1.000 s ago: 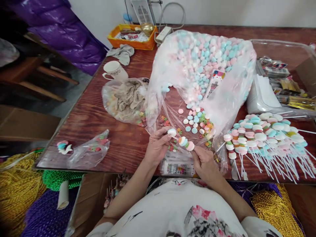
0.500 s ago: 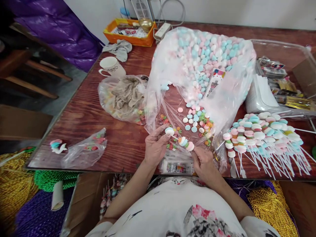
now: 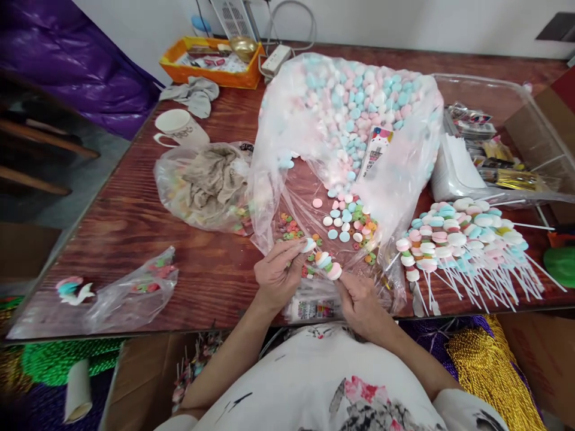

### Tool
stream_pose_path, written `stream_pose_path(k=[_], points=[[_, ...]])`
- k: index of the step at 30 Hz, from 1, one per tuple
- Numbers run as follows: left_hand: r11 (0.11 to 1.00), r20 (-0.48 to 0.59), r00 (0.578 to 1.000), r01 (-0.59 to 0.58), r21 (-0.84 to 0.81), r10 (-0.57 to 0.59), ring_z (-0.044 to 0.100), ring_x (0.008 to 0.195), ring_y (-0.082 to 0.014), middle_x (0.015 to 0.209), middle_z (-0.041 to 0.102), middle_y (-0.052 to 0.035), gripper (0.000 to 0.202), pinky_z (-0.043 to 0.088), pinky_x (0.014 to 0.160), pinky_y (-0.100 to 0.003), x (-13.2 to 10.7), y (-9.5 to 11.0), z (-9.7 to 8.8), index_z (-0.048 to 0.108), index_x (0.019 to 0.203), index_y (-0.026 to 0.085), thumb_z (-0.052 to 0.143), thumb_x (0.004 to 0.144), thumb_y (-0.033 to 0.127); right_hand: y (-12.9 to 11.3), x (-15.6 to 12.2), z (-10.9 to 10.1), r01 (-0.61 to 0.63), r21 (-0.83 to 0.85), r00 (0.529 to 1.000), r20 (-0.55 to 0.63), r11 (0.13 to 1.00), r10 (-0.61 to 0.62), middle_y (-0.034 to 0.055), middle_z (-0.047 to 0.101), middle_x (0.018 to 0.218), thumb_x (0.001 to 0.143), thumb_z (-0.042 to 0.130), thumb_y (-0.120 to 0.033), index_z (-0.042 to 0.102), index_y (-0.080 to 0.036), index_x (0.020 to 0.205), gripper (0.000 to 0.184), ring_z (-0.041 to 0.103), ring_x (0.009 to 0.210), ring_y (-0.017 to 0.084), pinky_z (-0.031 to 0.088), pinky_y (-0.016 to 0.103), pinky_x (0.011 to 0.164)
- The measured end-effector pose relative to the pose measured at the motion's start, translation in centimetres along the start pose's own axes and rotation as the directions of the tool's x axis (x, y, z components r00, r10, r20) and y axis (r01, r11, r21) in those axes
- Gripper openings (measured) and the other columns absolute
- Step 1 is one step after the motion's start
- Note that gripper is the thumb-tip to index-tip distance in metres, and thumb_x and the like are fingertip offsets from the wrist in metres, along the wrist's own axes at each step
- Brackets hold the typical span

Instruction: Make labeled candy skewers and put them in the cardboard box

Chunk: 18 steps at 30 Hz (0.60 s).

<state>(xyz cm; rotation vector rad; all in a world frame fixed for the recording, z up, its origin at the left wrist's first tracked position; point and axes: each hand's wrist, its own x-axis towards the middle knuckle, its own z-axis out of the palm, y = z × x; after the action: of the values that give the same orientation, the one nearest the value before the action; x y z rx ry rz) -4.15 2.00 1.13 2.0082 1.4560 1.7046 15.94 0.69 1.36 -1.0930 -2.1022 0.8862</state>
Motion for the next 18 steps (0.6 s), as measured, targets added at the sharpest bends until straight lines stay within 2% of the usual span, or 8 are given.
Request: stream_pose_path(k=[4, 7, 10, 13, 16, 18], points=[[0.999, 0.023, 0.999, -0.025, -0.027, 0.025, 0.071, 0.098, -0.0159, 0.108, 0.074, -0.0062, 0.037, 0.059, 0.088, -0.029, 0.0, 0.3, 0.0, 0.068, 0.114, 0.022, 0.063, 0.083, 0.004, -0.2, -0.4, 0.8, 0.01, 0.073, 0.998, 0.063, 0.997, -0.015, -0.0036, 0.047, 0.061, 0.095, 0.044, -0.014, 0.057, -0.02, 0.083, 0.019, 0.043, 0.055, 0.011, 0.034, 0.025, 0.057], [0.999, 0.058, 0.998, -0.017, -0.045, 0.02, 0.071, 0.099, -0.0159, 0.107, 0.074, -0.0065, 0.034, 0.059, 0.088, -0.029, 0.0, 0.2, -0.5, 0.069, 0.112, 0.022, 0.062, 0.083, 0.004, -0.2, -0.2, 0.3, 0.02, 0.049, 0.999, 0.032, 0.999, -0.022, -0.0033, 0.048, 0.061, 0.094, 0.044, -0.013, 0.056, -0.02, 0.08, 0.02, 0.044, 0.055, 0.011, 0.034, 0.025, 0.056], [0.988, 0.058, 0.996, 0.081, -0.133, -0.074, 0.071, 0.096, -0.0165, 0.106, 0.074, -0.0062, 0.029, 0.059, 0.086, -0.031, 0.1, -0.1, -1.0, 0.07, 0.108, 0.022, 0.066, 0.083, 0.009, -0.1, 0.5, -0.7, 0.045, -0.07, 0.999, -0.023, 0.997, -0.047, -0.0022, 0.052, 0.062, 0.092, 0.045, -0.01, 0.054, -0.02, 0.074, 0.022, 0.046, 0.055, 0.011, 0.033, 0.025, 0.057], [0.954, 0.073, 0.98, 0.199, -0.224, -0.187, 0.07, 0.096, -0.0188, 0.107, 0.073, -0.0071, 0.029, 0.058, 0.087, -0.034, 0.0, -0.3, -1.2, 0.071, 0.108, 0.022, 0.072, 0.08, 0.015, -0.1, 1.0, -1.2, 0.101, -0.186, 0.995, 0.017, 0.977, -0.1, -0.0007, 0.055, 0.062, 0.09, 0.044, -0.009, 0.056, -0.018, 0.075, 0.021, 0.049, 0.056, 0.013, 0.033, 0.026, 0.058], [0.905, 0.116, 0.938, 0.347, -0.246, -0.328, 0.069, 0.098, -0.0206, 0.108, 0.073, -0.0083, 0.032, 0.057, 0.091, -0.036, -0.4, -0.4, -0.9, 0.07, 0.111, 0.02, 0.074, 0.079, 0.02, 0.0, 0.9, -1.2, 0.125, -0.218, 0.992, 0.047, 0.968, -0.118, 0.0016, 0.059, 0.065, 0.09, 0.043, -0.008, 0.06, -0.017, 0.082, 0.02, 0.054, 0.06, 0.014, 0.035, 0.026, 0.059], [0.842, 0.15, 0.895, 0.447, -0.303, -0.421, 0.069, 0.099, -0.0206, 0.11, 0.072, -0.0087, 0.037, 0.058, 0.09, -0.035, -0.6, -0.3, -0.8, 0.069, 0.115, 0.02, 0.074, 0.079, 0.022, 0.2, 0.6, -1.4, 0.088, -0.197, 0.996, 0.016, 0.976, -0.087, 0.002, 0.062, 0.068, 0.09, 0.044, -0.009, 0.062, -0.016, 0.086, 0.02, 0.054, 0.06, 0.014, 0.036, 0.026, 0.06]])
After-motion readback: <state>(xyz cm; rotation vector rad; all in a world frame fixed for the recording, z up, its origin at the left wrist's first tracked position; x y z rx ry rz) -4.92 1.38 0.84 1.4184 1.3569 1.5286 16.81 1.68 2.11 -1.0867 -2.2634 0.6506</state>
